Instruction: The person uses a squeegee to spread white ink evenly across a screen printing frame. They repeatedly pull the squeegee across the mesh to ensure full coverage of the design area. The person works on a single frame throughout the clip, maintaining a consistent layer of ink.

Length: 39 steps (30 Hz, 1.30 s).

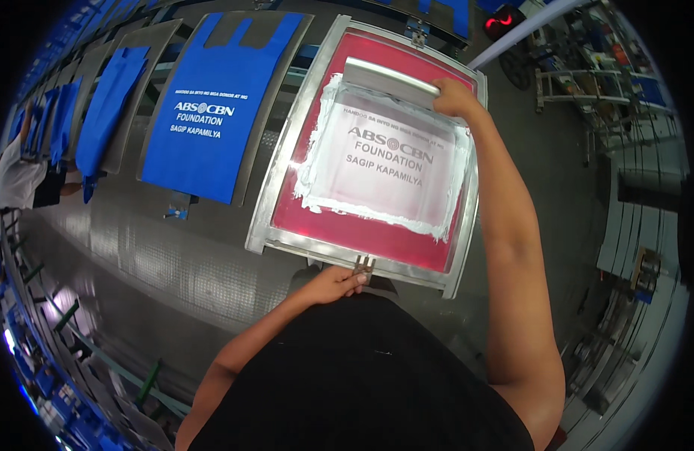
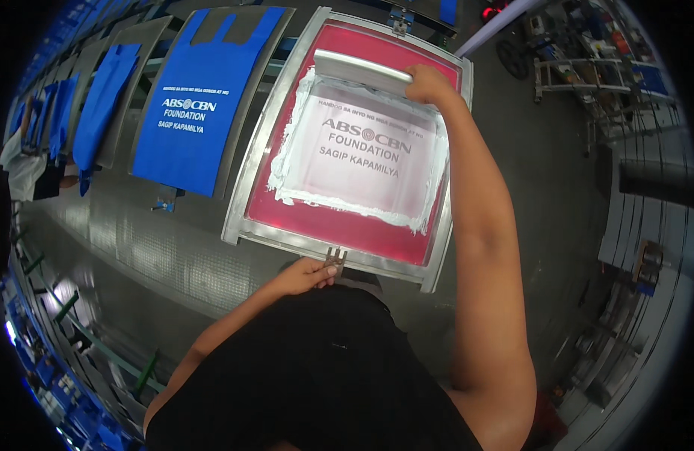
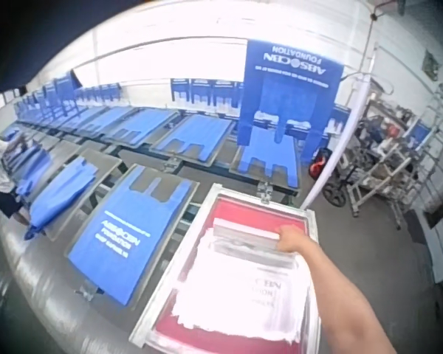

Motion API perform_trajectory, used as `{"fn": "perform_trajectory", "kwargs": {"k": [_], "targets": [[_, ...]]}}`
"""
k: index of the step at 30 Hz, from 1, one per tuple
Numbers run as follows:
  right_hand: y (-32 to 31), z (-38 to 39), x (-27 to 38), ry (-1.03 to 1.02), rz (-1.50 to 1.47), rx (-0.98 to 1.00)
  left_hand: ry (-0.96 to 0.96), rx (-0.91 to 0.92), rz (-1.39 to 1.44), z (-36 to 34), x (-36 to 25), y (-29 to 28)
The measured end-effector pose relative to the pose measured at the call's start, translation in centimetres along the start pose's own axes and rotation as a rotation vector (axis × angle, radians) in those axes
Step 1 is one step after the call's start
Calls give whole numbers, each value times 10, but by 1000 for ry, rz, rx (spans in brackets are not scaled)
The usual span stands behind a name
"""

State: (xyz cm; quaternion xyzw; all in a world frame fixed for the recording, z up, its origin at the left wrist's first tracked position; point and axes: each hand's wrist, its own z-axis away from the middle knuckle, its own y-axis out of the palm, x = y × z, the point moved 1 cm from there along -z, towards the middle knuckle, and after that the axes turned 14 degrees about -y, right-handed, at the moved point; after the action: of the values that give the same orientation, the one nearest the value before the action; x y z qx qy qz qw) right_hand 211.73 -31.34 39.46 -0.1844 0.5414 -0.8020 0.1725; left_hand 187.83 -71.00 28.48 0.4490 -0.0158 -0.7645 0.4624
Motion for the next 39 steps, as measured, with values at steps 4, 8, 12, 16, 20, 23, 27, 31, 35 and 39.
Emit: {"fn": "perform_trajectory", "kwargs": {"k": [4, 8, 12, 16, 20, 23, 27, 31, 35, 39], "targets": [[5, 38, 29, 32, -11, 4, -10, 25, 26, 8, -13, 3], [37, 142, 118, 35, -64, 33, -28, 18, -19, 9, -17, 2], [74, 235, 204, -51, -40, -172, -57, 6, 34, 5, -13, 5], [81, 247, 207, -49, -41, -189, -241, -161, -69, -8, -1, 7], [73, 253, 159, -16, -26, -253, -256, -380, -351, -23, 13, 6], [74, 273, 108, 95, -110, -292, -289, -392, -268, -24, 11, 12], [97, 266, 56, 152, -697, -312, -259, -539, -777, 1, -23, 8], [122, 245, 31, 241, -1159, -437, 54, -1149, -437, 32, -75, -60], [133, 231, 26, 316, -1386, -522, -49, -1283, -285, 13, -89, -150], [125, 237, 27, 370, -1296, -542, 246, -1080, -65, 7, -68, -159]]}}
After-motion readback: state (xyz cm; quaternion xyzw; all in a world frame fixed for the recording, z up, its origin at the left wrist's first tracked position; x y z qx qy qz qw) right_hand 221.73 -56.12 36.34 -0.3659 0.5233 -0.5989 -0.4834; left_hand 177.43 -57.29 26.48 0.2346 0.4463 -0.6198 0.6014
